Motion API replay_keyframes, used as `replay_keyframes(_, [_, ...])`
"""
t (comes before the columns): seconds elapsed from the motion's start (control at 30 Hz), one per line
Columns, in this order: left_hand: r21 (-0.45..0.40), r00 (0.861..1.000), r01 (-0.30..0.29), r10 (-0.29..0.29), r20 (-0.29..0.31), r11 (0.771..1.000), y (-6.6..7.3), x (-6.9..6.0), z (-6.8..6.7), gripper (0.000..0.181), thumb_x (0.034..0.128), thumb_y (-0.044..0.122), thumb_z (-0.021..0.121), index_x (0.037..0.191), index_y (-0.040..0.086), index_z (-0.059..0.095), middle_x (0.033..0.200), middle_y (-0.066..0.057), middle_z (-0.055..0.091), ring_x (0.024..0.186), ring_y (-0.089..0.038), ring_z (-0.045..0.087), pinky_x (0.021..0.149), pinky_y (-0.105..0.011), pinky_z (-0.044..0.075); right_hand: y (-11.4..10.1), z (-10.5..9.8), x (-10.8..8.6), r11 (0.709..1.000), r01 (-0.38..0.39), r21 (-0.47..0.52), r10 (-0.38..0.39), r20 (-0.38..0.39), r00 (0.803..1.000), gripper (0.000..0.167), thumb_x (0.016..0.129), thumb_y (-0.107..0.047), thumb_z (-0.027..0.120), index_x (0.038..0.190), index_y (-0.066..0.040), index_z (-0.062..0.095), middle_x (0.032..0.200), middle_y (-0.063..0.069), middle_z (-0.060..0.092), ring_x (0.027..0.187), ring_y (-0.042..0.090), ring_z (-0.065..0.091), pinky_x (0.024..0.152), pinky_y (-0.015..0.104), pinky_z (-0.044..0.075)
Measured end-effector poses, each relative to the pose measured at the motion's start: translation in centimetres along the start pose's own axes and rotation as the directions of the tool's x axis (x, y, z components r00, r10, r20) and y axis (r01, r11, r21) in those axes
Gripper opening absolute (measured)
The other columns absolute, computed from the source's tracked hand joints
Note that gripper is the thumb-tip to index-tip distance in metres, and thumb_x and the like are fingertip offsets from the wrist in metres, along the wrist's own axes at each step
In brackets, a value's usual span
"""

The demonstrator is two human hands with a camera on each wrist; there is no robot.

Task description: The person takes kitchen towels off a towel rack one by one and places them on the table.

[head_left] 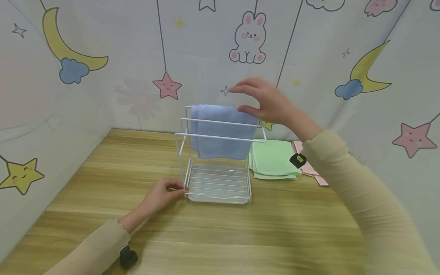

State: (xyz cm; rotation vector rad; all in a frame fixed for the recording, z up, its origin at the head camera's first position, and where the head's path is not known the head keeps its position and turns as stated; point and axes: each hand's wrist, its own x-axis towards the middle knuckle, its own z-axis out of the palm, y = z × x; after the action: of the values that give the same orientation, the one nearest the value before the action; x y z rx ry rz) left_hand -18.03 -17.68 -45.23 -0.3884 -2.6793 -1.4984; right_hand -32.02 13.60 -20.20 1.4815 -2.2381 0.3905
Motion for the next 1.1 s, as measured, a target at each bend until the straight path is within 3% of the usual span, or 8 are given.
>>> replay_keyframes(0.23, [-0.005,1.0,-0.001,0.001,-0.002,1.0,0.1,-0.1,0.0,0.005,0.0849,0.008,0.075,0.09,0.008,0.076,0.095,-0.008,0.077,0.084,-0.003,0.067,0.075,-0.018,0.058,-0.4,1.3,0.3,0.999,0.018,0.038,-0.02,0.046,0.999,0.048,0.089,-0.021,0.075,0.134,-0.016,0.06,0.131,0.009,0.061,0.122,0.025,0.055,0.104,0.043,0.048])
replay_keyframes(0.43, [-0.002,1.0,0.009,-0.009,0.0,1.0,0.1,-0.1,0.0,0.005,0.085,0.009,0.075,0.09,0.008,0.076,0.095,-0.009,0.077,0.084,-0.003,0.067,0.075,-0.018,0.058,-0.8,1.5,0.3,0.995,-0.07,0.07,0.062,0.114,0.992,0.053,0.087,-0.022,0.077,0.136,-0.02,0.059,0.132,0.006,0.058,0.11,0.022,0.056,0.09,0.04,0.052])
replay_keyframes(0.6, [0.0,1.0,0.009,-0.009,0.001,1.0,0.1,-0.1,0.0,0.005,0.0848,0.009,0.076,0.09,0.008,0.076,0.095,-0.009,0.077,0.085,-0.005,0.067,0.075,-0.018,0.058,-0.9,1.5,0.5,0.988,-0.14,0.061,0.128,0.167,0.978,0.055,0.085,-0.023,0.079,0.136,-0.021,0.059,0.127,0.006,0.059,0.107,0.022,0.056,0.088,0.04,0.053])
replay_keyframes(0.87, [-0.005,1.0,0.011,-0.011,0.004,1.0,0.3,-0.2,-0.1,0.005,0.0853,0.009,0.075,0.09,0.008,0.076,0.095,-0.009,0.077,0.085,-0.005,0.068,0.076,-0.018,0.058,-0.9,1.6,0.7,0.979,-0.195,0.054,0.179,0.213,0.96,0.052,0.084,-0.021,0.079,0.133,-0.017,0.061,0.116,0.004,0.062,0.103,0.022,0.057,0.088,0.038,0.052])
replay_keyframes(1.1, [-0.008,1.0,0.017,-0.017,0.007,1.0,0.3,-0.2,-0.1,0.005,0.0853,0.009,0.075,0.09,0.007,0.076,0.095,-0.01,0.077,0.085,-0.005,0.067,0.076,-0.018,0.058,-0.8,1.8,0.8,0.972,-0.226,0.061,0.205,0.241,0.948,0.048,0.086,-0.021,0.078,0.13,-0.018,0.062,0.109,0.004,0.062,0.097,0.02,0.054,0.081,0.034,0.047])
